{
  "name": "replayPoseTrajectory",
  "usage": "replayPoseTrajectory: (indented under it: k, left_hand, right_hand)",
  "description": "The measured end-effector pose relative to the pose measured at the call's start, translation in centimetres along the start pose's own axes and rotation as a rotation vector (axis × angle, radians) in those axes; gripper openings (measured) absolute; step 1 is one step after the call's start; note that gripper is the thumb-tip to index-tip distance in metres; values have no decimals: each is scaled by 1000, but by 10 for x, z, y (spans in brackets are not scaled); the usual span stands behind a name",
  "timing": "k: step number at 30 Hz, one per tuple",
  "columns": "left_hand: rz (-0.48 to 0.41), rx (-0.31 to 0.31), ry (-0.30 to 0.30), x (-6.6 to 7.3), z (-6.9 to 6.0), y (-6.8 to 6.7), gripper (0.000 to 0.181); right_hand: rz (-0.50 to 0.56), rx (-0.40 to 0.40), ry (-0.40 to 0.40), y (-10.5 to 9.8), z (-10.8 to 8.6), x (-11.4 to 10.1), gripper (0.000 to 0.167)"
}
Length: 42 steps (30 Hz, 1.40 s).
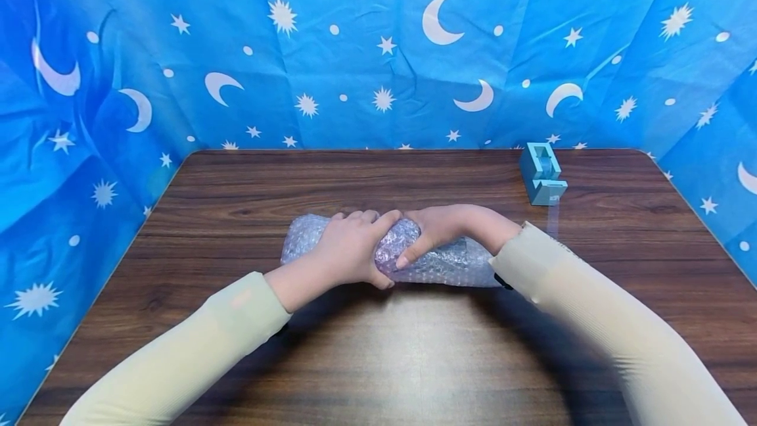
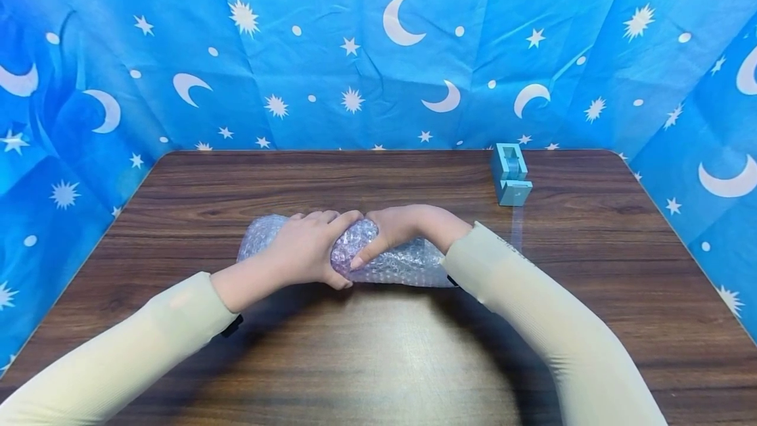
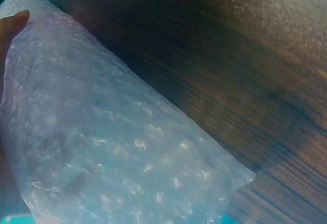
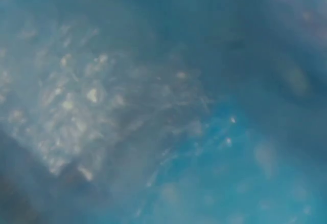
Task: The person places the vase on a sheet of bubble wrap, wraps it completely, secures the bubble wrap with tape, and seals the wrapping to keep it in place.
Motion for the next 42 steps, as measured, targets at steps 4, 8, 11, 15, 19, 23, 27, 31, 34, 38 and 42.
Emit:
replayPoseTrajectory:
  k: [4,8,11,15,19,23,27,31,34,38,42]
  left_hand:
    - [6,4,3,0,0,-1,113]
    - [15,-1,5,1,2,-1,113]
    - [17,-7,6,1,3,-1,113]
    - [19,-16,8,2,4,-1,113]
    - [29,-23,9,2,4,-2,113]
    - [42,-15,15,3,3,-2,112]
    - [38,-28,9,2,4,-3,112]
    - [27,-54,-3,2,5,-3,113]
    - [23,-76,-15,1,6,-4,114]
    - [26,-106,-11,2,9,-6,114]
    - [22,-125,-5,3,11,-8,114]
  right_hand:
    - [-16,5,4,0,0,0,110]
    - [-31,22,3,0,-2,0,108]
    - [-37,45,-15,1,-3,1,100]
    - [-62,104,-27,4,-4,2,89]
    - [-80,156,-21,6,-7,2,87]
    - [-99,193,12,8,-10,0,89]
    - [-133,229,71,10,-16,-3,95]
    - [-184,290,104,15,-21,-8,96]
    - [-229,354,105,19,-25,-10,95]
    - [-246,410,102,25,-29,-9,93]
    - [-262,445,93,28,-31,-9,89]
Point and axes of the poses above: each hand's wrist, its own z-axis towards the middle knuckle, its own y-axis out of the palm, x = y × z, the point moved 2 cm from there along z, towards the middle knuckle, and after that the axes turned 4 degrees about -x, right-handed, at the moved point
